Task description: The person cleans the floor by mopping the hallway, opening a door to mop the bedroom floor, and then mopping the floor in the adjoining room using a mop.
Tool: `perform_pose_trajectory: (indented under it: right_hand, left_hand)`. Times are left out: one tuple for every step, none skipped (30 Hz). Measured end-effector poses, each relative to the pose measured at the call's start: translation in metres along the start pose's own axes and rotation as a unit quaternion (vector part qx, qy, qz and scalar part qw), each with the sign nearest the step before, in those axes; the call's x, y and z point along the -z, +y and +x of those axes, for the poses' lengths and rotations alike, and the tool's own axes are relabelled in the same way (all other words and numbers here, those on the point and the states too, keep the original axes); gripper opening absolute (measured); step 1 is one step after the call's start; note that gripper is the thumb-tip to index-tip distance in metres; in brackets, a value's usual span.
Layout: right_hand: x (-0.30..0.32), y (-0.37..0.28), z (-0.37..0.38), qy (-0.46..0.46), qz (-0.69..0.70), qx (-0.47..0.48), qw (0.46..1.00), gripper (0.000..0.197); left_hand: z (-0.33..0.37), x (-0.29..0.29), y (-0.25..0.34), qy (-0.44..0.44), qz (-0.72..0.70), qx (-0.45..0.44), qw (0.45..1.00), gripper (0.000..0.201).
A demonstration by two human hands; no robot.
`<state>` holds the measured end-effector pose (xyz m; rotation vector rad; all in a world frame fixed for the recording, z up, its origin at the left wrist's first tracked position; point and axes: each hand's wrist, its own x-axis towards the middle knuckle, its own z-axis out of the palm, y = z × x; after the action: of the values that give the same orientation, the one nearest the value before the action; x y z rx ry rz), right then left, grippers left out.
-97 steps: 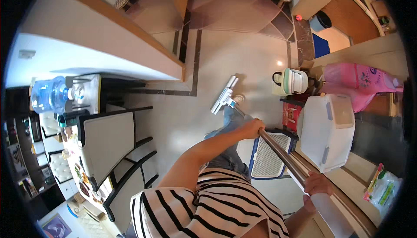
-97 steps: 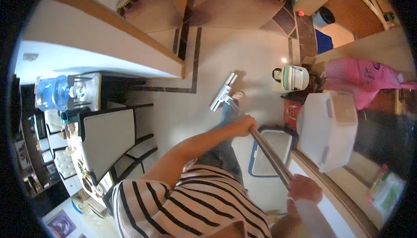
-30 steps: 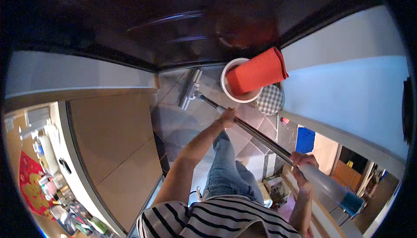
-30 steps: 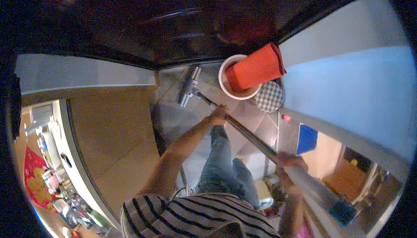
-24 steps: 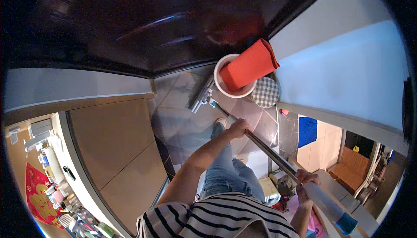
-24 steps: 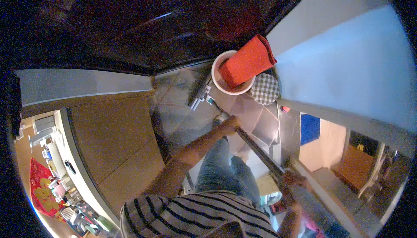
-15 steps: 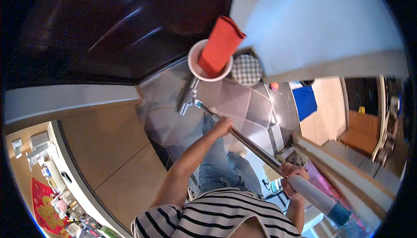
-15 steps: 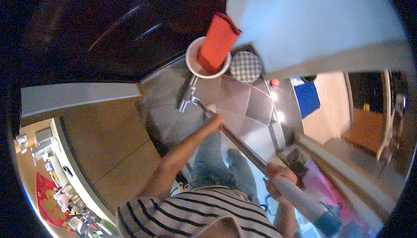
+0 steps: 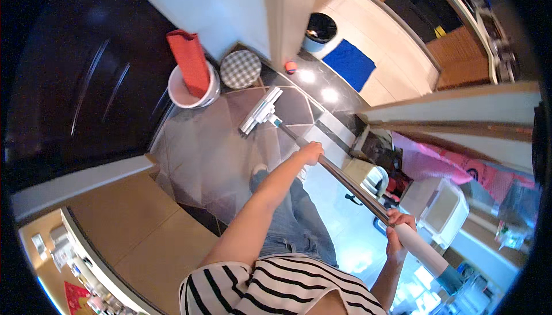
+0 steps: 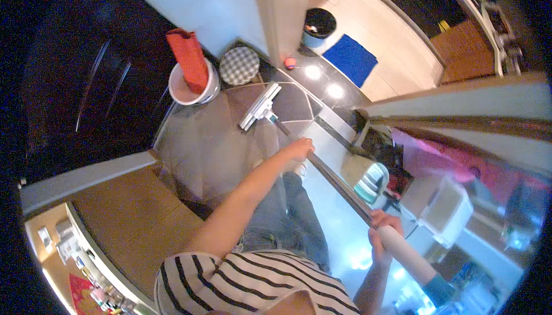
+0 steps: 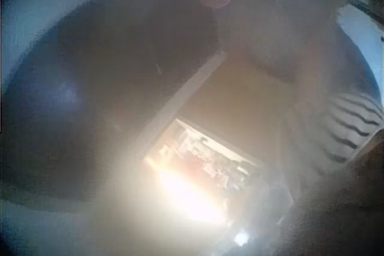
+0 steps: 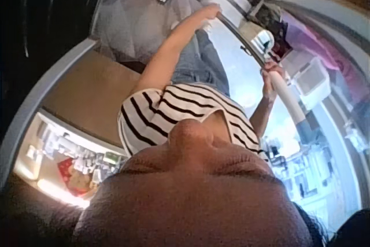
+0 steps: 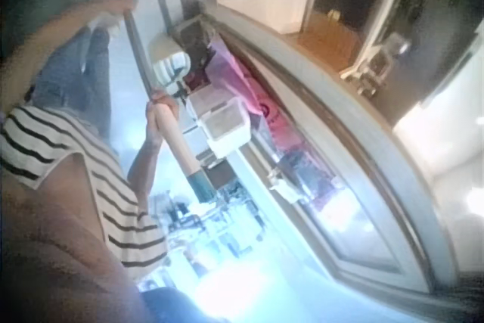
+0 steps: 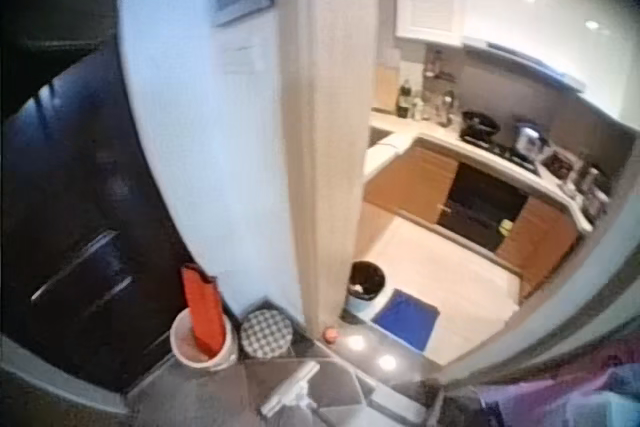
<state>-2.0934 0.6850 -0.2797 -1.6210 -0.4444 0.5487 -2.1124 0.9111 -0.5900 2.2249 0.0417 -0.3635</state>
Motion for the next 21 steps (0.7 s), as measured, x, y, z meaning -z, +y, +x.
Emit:
perform_pose_trajectory:
  right_hand:
    - [0.016,0.005,-0.017,0.037,-0.006,-0.005,0.999,0.024]
    - [0.029,0.010,-0.033,0.073,-0.013,-0.011,0.997,0.024]
    - [0.036,0.005,-0.055,0.108,-0.024,-0.038,0.993,0.025]
    - [0.044,-0.003,-0.077,0.117,-0.024,-0.044,0.992,0.025]
    - [0.050,-0.011,-0.101,0.150,-0.061,-0.069,0.984,0.026]
    - [0.057,-0.018,-0.123,0.184,-0.098,-0.088,0.974,0.027]
    - [0.069,-0.026,-0.158,0.220,-0.101,-0.102,0.965,0.029]
    - [0.077,-0.031,-0.170,0.208,-0.100,-0.120,0.966,0.030]
    - [0.081,-0.032,-0.184,0.220,-0.143,-0.126,0.957,0.033]
    - [0.085,-0.037,-0.192,0.224,-0.142,-0.127,0.956,0.033]
    - [0.089,-0.041,-0.198,0.188,-0.151,-0.100,0.965,0.034]
    - [0.093,-0.044,-0.207,0.154,-0.160,-0.072,0.972,0.036]
    - [0.098,-0.045,-0.210,0.132,-0.203,-0.043,0.969,0.038]
    - [0.103,-0.055,-0.215,0.131,-0.212,-0.119,0.961,0.040]
    - [0.108,-0.057,-0.212,0.105,-0.217,-0.072,0.968,0.041]
    - [0.110,-0.059,-0.204,0.078,-0.218,-0.024,0.972,0.041]
    - [0.110,-0.054,-0.194,0.010,-0.199,-0.003,0.980,0.040]
    - [0.107,-0.053,-0.177,-0.053,-0.183,0.020,0.982,0.038]
    - [0.079,-0.055,-0.161,0.011,-0.075,-0.056,0.996,0.027]
    - [0.081,-0.034,-0.142,-0.159,-0.113,0.058,0.979,0.031]
    - [0.050,-0.028,-0.124,-0.194,-0.122,0.069,0.971,0.032]
  left_hand:
    - [0.010,-0.010,0.014,-0.028,0.001,0.004,1.000,0.016]
    - [0.019,-0.024,0.025,-0.037,0.003,-0.002,0.999,0.016]
    - [0.020,-0.045,0.040,-0.044,0.005,-0.014,0.999,0.016]
    - [0.020,-0.063,0.057,-0.046,0.007,-0.024,0.999,0.018]
    - [0.015,-0.083,0.076,-0.091,0.045,-0.037,0.994,0.018]
    - [0.012,-0.099,0.098,-0.132,0.086,-0.053,0.986,0.019]
    - [0.015,-0.127,0.130,-0.169,0.085,-0.087,0.978,0.020]
    - [-0.001,-0.136,0.135,-0.185,0.070,-0.079,0.977,0.022]
    - [-0.015,-0.141,0.147,-0.177,0.039,-0.087,0.980,0.022]
    - [-0.028,-0.141,0.161,-0.170,0.006,-0.095,0.981,0.022]
    - [-0.037,-0.142,0.167,-0.172,0.007,-0.095,0.980,0.022]
    - [-0.048,-0.144,0.173,-0.149,-0.019,-0.100,0.984,0.020]
    - [-0.057,-0.144,0.179,-0.125,-0.047,-0.102,0.986,0.019]
    - [-0.069,-0.141,0.183,-0.127,-0.047,-0.103,0.985,0.019]
    - [-0.086,-0.132,0.184,-0.102,-0.070,-0.076,0.989,0.018]
    - [-0.103,-0.128,0.183,-0.077,-0.091,-0.046,0.992,0.017]
    - [-0.122,-0.131,0.172,-0.028,-0.102,-0.033,0.994,0.019]
    - [-0.139,-0.132,0.160,0.002,-0.098,-0.010,0.995,0.022]
    - [-0.158,-0.133,0.140,0.052,-0.115,-0.005,0.992,0.023]
    - [-0.180,-0.133,0.123,0.121,-0.124,0.009,0.985,0.022]
    - [-0.206,-0.134,0.103,0.189,-0.130,0.027,0.973,0.022]
